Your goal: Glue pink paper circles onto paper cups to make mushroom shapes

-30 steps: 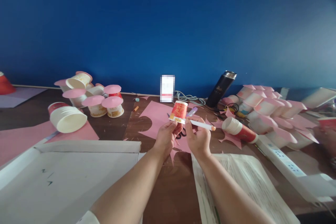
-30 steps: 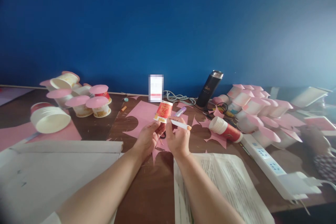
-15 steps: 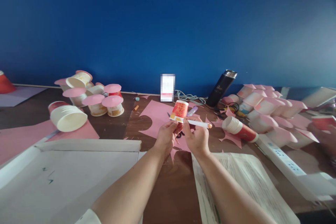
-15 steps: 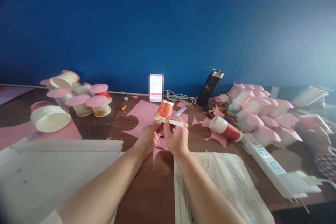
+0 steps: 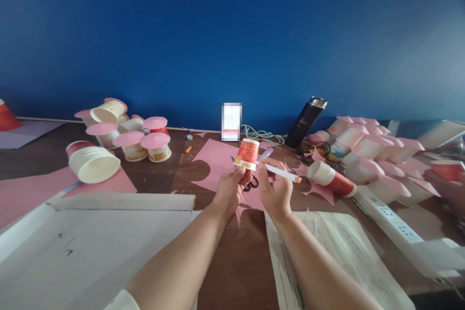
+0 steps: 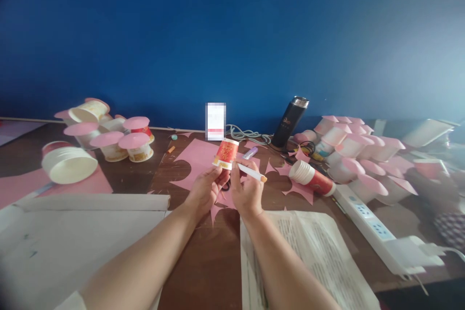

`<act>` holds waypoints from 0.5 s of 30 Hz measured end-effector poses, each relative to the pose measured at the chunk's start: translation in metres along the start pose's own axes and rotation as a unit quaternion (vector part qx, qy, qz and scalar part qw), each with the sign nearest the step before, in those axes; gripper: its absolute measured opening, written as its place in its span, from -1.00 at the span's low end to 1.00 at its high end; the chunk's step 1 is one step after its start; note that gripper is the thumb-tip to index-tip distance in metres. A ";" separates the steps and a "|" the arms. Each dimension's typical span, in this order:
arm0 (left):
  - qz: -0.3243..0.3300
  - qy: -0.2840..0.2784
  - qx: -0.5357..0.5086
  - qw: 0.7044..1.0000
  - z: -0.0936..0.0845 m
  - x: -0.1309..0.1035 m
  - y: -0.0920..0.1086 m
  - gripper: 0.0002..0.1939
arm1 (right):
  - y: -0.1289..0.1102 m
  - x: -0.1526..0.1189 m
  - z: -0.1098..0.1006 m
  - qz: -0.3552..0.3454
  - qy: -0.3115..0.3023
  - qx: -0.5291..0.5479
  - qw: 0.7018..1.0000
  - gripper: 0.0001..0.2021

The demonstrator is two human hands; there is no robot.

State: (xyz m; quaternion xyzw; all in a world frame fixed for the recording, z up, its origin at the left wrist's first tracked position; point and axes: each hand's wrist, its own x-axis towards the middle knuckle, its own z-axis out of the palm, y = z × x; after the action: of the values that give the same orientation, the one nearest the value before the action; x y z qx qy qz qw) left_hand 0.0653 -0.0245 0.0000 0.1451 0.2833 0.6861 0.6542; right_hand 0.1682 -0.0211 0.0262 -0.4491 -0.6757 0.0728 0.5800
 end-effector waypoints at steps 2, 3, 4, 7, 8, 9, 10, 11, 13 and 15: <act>-0.002 0.008 -0.004 1.000 0.000 -0.001 0.001 -0.76 | 0.000 0.000 0.000 0.004 0.009 0.000 1.000 -0.83; -0.003 0.010 -0.006 1.000 0.000 -0.001 0.001 -0.76 | 0.000 0.000 -0.001 0.009 0.005 -0.002 1.000 -0.83; -0.003 0.011 -0.007 1.000 0.000 -0.001 0.001 -0.77 | 0.000 0.000 -0.001 0.011 -0.002 -0.002 1.000 -0.83; -0.005 0.015 -0.006 1.000 -0.001 0.000 0.002 -0.77 | 0.000 0.000 -0.002 0.011 -0.021 -0.006 1.000 -0.83; -0.005 0.017 -0.005 1.000 -0.001 0.000 0.001 -0.76 | 0.000 0.000 -0.002 0.011 -0.025 -0.008 1.000 -0.83; -0.006 0.017 -0.004 1.000 -0.001 0.000 0.001 -0.76 | 0.000 0.000 -0.002 0.012 -0.027 -0.010 1.000 -0.83; -0.006 0.017 -0.004 1.000 -0.001 0.000 0.001 -0.76 | 0.001 0.001 -0.002 0.014 -0.029 -0.013 0.999 -0.83; -0.005 0.016 -0.004 1.000 -0.001 0.000 0.001 -0.76 | 0.001 0.001 -0.002 0.016 -0.031 -0.017 0.999 -0.83; -0.004 0.013 -0.005 1.000 -0.001 0.000 0.001 -0.76 | 0.001 0.001 -0.002 0.021 -0.038 -0.022 0.999 -0.83; -0.004 0.009 -0.006 1.000 -0.001 -0.001 0.001 -0.76 | 0.002 0.001 -0.002 0.024 -0.043 -0.024 0.998 -0.83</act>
State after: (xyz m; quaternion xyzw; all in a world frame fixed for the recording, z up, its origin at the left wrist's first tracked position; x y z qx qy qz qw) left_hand 0.0643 -0.0253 -0.0001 0.1337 0.2858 0.6866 0.6550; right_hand 0.1711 -0.0204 0.0265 -0.4760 -0.6902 0.0896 0.5376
